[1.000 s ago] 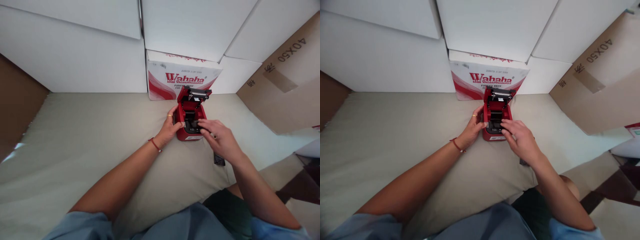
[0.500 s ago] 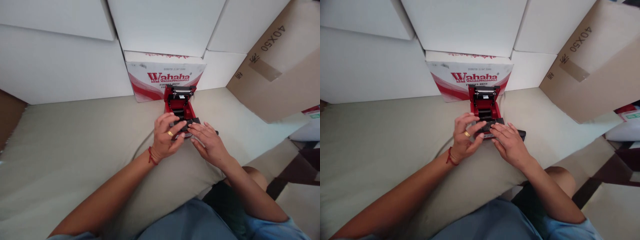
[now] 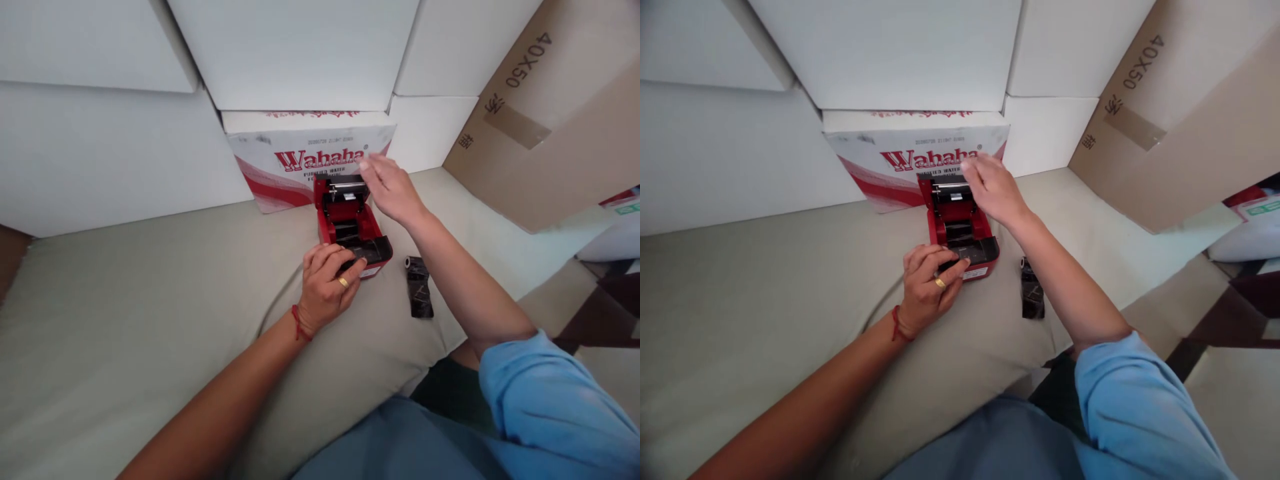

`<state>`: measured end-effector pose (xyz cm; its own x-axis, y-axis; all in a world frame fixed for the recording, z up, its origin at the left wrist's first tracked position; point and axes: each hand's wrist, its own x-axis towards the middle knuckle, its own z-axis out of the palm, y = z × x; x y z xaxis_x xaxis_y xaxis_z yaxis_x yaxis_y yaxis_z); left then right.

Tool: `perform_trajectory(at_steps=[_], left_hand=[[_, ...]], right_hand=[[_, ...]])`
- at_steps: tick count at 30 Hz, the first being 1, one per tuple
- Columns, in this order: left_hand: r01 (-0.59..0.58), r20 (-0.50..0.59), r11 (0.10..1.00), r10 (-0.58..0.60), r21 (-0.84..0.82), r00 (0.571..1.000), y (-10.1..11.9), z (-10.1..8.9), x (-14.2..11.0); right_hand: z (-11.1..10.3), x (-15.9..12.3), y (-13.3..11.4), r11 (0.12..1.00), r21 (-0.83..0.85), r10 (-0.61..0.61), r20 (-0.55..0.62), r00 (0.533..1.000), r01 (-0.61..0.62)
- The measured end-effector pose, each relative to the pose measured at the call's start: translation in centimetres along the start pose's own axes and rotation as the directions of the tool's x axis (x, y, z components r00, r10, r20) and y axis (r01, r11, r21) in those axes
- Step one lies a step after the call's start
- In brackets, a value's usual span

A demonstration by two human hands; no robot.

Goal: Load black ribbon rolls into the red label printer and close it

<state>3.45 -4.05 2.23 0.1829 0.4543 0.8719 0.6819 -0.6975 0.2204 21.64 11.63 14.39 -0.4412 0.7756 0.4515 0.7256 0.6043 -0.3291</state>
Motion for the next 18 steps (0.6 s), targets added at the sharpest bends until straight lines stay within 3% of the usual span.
perform_trajectory(at_steps=[3,6,11,14,18], left_hand=[[-0.007,-0.026,1.0,0.007,-0.01,1.0,-0.1,0.1,-0.3],[0.035,0.011,0.999,-0.034,-0.018,0.999,-0.1,0.2,-0.8],[0.088,0.053,0.995,-0.086,-0.036,0.995,-0.3,0.0,-1.1],[0.099,0.056,0.993,-0.095,-0.069,0.994,-0.6,-0.3,-0.6],[0.268,0.039,0.952,-0.265,-0.147,0.964,-1.5,-1.0,0.2]], right_hand=[[0.0,-1.3,-1.2,0.999,0.047,-0.013,0.024,1.0,0.011],[-0.7,-5.4,-2.6,0.998,0.059,-0.002,0.006,1.0,0.001],[-0.7,-11.4,-3.6,1.0,-0.007,-0.011,0.16,0.987,0.012],[0.0,-12.5,-3.7,0.999,-0.038,0.002,0.177,0.984,0.005],[0.4,-12.5,-3.7,0.999,-0.032,0.007,0.165,0.986,-0.002]])
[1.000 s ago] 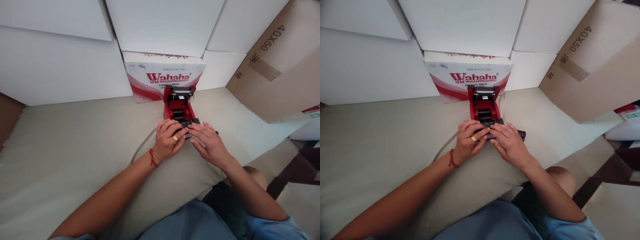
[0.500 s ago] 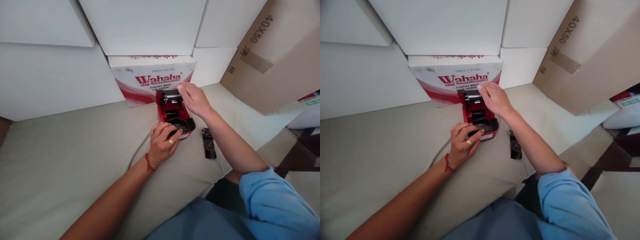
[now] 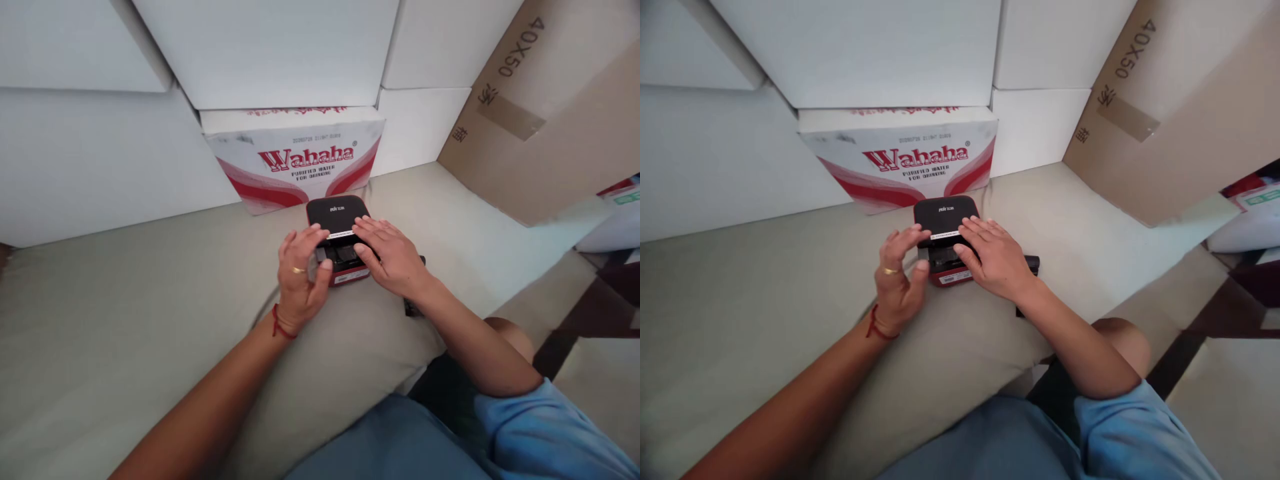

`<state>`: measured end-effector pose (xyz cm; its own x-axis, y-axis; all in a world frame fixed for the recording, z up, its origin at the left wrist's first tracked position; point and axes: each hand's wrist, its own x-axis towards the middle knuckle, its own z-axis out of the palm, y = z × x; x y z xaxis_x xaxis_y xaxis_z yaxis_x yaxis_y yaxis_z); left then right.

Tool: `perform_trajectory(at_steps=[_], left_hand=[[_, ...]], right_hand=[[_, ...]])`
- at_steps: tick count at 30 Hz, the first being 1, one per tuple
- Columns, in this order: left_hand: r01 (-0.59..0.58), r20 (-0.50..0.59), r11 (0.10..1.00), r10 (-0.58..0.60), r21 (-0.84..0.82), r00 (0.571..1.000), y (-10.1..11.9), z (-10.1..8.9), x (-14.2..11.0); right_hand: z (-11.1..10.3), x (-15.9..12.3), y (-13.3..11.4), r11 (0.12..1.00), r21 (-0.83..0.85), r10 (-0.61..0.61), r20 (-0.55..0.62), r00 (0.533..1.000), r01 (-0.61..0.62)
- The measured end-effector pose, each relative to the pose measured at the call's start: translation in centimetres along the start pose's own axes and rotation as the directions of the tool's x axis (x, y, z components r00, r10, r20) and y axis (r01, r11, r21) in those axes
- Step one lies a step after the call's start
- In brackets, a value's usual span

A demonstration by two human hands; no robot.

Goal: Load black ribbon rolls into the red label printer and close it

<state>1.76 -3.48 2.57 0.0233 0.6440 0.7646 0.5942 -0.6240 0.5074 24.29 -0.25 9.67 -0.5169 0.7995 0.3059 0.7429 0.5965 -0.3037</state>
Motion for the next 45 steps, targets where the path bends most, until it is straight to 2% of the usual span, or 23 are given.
perform_trajectory(at_steps=[6,12,16,20,23,27,30,33,35,40,42,45], left_hand=[[0.169,0.028,0.973,-0.166,-0.158,0.986,-0.8,-0.7,0.8],[0.28,0.061,0.856,-0.282,-0.435,0.957,-2.4,0.1,0.9],[0.383,0.094,0.817,-0.381,-0.431,0.92,-4.3,0.8,0.1],[0.457,0.227,0.768,-0.396,-0.448,0.89,-6.0,1.2,-0.6],[0.457,0.272,0.769,-0.369,-0.447,0.888,-6.4,1.5,-0.7],[0.48,0.262,0.775,-0.404,-0.411,0.876,-6.1,1.6,-0.8],[0.495,0.301,0.77,-0.4,-0.402,0.866,-5.7,1.4,-0.9],[0.505,0.336,0.748,-0.387,-0.43,0.859,-5.4,1.3,-0.9],[0.511,0.333,0.73,-0.393,-0.454,0.857,-5.4,1.4,-0.9],[0.48,0.309,0.757,-0.374,-0.443,0.875,-6.0,2.1,-1.2],[0.465,0.279,0.755,-0.374,-0.463,0.884,-6.3,2.5,-1.4],[0.471,0.263,0.736,-0.391,-0.486,0.882,-6.6,3.0,-1.5]], right_hand=[[0.0,-0.1,-0.3,0.999,-0.025,0.03,-0.013,0.999,-0.03],[0.7,-0.1,-0.4,0.999,0.018,0.048,-0.06,0.997,-0.047],[2.2,-1.8,-0.7,0.995,0.095,0.03,-0.209,0.977,-0.011],[3.3,-4.0,-0.7,0.989,0.099,-0.078,-0.296,0.952,0.112],[3.9,-4.7,-0.5,0.978,0.102,-0.138,-0.334,0.932,0.182],[4.1,-4.5,-0.5,0.978,0.104,-0.131,-0.375,0.918,0.182],[3.8,-4.4,-0.8,0.975,0.111,-0.138,-0.389,0.911,0.195],[3.6,-4.2,-1.0,0.962,0.104,-0.182,-0.45,0.874,0.253],[3.6,-4.2,-1.1,0.961,0.104,-0.182,-0.46,0.869,0.257],[2.3,-3.8,-1.5,0.962,0.188,-0.111,-0.387,0.915,0.197],[0.7,-3.1,-1.6,0.946,0.27,-0.072,-0.366,0.928,0.18],[-2.2,-0.6,-1.5,0.946,0.321,0.043,-0.272,0.961,0.048]])
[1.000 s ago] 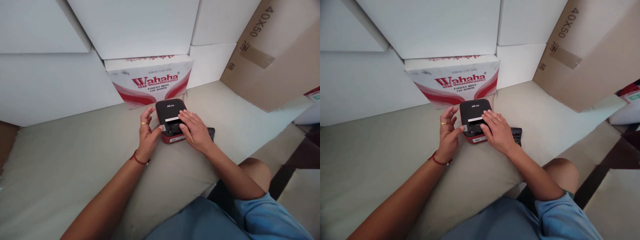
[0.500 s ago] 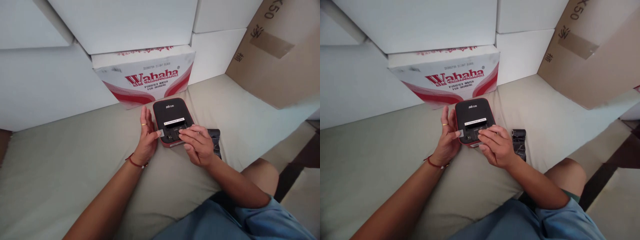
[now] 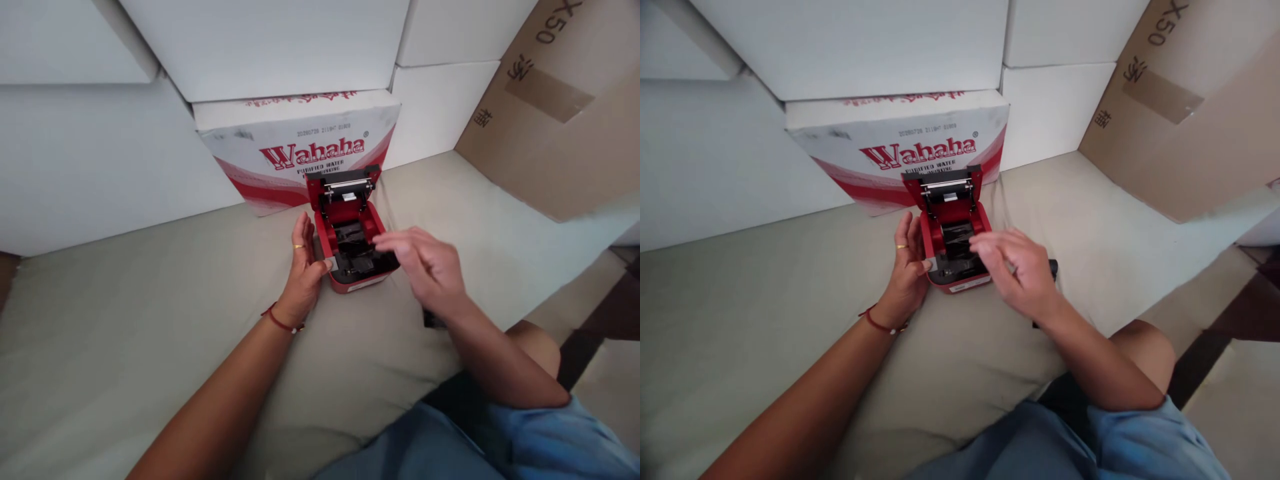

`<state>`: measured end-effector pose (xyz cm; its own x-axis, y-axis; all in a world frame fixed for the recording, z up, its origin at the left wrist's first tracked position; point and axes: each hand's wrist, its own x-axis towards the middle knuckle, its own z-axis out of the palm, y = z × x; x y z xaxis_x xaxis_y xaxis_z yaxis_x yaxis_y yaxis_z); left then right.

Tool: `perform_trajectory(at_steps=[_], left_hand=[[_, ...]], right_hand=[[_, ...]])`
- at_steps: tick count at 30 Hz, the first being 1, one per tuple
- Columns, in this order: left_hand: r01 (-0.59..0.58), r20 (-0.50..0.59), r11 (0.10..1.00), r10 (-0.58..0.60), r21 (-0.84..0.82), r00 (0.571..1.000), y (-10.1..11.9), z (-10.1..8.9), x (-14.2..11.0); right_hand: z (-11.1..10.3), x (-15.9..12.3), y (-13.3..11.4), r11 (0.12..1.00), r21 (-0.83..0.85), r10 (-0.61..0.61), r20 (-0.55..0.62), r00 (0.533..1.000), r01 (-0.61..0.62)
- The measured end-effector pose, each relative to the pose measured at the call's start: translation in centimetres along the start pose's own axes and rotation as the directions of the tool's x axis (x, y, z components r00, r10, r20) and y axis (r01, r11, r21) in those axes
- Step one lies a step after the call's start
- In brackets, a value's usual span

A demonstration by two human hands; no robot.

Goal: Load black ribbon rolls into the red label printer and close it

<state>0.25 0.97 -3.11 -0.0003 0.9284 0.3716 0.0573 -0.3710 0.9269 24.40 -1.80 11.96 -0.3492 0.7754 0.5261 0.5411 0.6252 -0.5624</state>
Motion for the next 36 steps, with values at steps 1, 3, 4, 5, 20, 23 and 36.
perform_trajectory(at_steps=[1,3,4,5,20,23,36], left_hand=[[0.001,0.005,1.0,-0.001,-0.012,1.0,-0.1,0.1,0.1],[-0.003,0.016,0.999,0.003,-0.049,1.0,-0.2,0.2,0.1],[-0.003,0.019,0.997,0.005,-0.074,1.0,-0.3,0.2,0.2],[-0.001,0.022,0.995,0.003,-0.103,1.0,-0.3,0.3,0.2],[-0.018,0.024,0.983,0.022,-0.182,0.999,0.1,1.1,0.8],[0.009,-0.007,0.978,-0.01,-0.21,1.0,0.1,1.3,0.8],[0.01,0.054,0.979,0.001,-0.203,0.999,-0.2,0.8,1.0]], right_hand=[[-0.4,1.4,-0.1,0.998,-0.051,0.044,0.062,0.997,-0.041],[-0.5,4.5,-0.3,0.974,-0.219,0.118,0.252,0.961,-0.063],[-0.2,6.0,-0.3,0.947,-0.317,0.161,0.351,0.922,-0.045],[0.3,7.4,-0.4,0.91,-0.414,0.213,0.431,0.877,-0.018],[5.2,10.7,1.5,0.703,-0.691,0.374,0.56,0.74,0.167],[4.3,10.2,1.4,0.715,-0.689,0.396,0.538,0.744,0.118],[4.2,10.2,0.2,0.735,-0.675,0.437,0.546,0.715,0.065]])
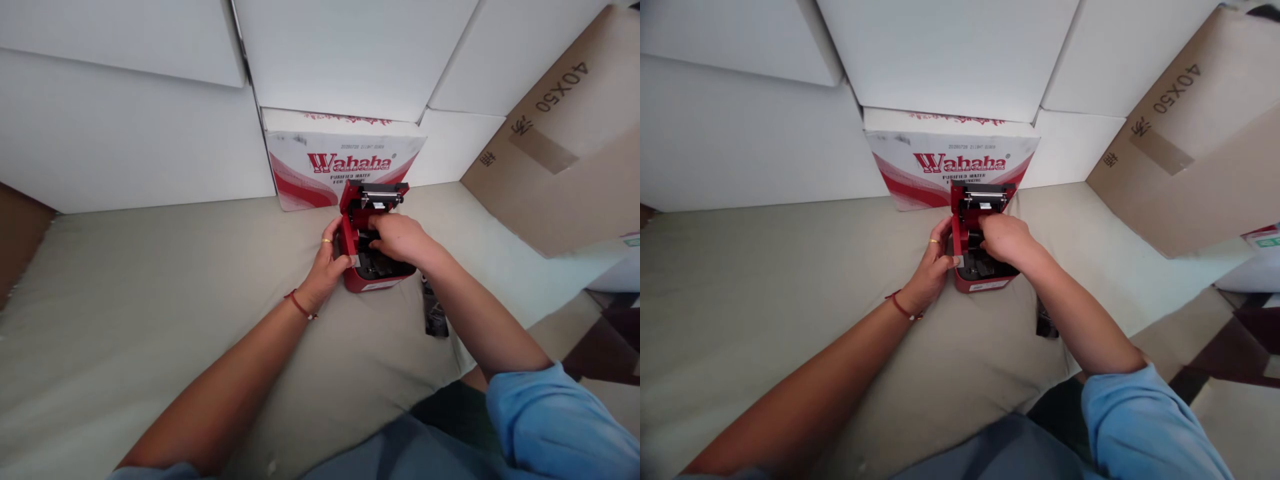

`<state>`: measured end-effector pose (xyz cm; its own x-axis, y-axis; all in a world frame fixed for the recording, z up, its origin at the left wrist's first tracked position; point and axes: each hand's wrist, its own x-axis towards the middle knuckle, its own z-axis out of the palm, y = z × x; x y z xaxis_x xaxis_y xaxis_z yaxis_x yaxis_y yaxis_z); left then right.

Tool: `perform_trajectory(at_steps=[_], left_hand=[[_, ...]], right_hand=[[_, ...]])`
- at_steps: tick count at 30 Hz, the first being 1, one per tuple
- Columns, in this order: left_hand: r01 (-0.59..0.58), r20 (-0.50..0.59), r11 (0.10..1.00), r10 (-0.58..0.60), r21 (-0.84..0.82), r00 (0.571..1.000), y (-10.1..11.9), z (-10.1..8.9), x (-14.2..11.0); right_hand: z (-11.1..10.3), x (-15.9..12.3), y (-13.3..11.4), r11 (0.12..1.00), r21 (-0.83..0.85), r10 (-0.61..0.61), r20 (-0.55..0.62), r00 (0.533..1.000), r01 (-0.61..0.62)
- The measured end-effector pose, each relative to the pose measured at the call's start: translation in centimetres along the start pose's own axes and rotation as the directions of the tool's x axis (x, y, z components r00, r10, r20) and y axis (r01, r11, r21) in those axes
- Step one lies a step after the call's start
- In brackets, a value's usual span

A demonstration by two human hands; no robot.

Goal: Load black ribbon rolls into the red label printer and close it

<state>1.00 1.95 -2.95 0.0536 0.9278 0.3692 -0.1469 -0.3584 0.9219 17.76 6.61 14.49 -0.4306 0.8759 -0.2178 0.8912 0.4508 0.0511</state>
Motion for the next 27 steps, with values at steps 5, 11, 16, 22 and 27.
perform_trajectory(at_steps=[5,11,16,22,27], left_hand=[[0.049,-0.039,0.995,-0.052,-0.083,0.998,0.5,0.5,0.0],[0.102,-0.041,0.983,-0.109,-0.153,0.993,1.8,0.8,0.0],[0.117,-0.026,0.978,-0.124,-0.173,0.992,2.0,0.7,-0.1],[0.154,-0.042,0.964,-0.167,-0.218,0.985,2.0,0.8,0.2],[0.124,-0.05,0.972,-0.137,-0.202,0.989,1.5,0.4,0.1]], right_hand=[[0.5,0.1,0.2,0.998,0.06,0.024,-0.044,0.999,-0.022],[-1.8,-3.9,2.0,0.841,0.519,-0.075,-0.164,0.984,0.151],[-4.1,-12.4,7.1,0.448,0.87,-0.057,-0.204,0.977,0.207],[1.2,-14.7,8.3,0.592,0.806,-0.246,0.147,0.958,0.029],[8.0,-13.3,5.4,0.632,0.774,-0.108,0.032,0.994,0.044]])
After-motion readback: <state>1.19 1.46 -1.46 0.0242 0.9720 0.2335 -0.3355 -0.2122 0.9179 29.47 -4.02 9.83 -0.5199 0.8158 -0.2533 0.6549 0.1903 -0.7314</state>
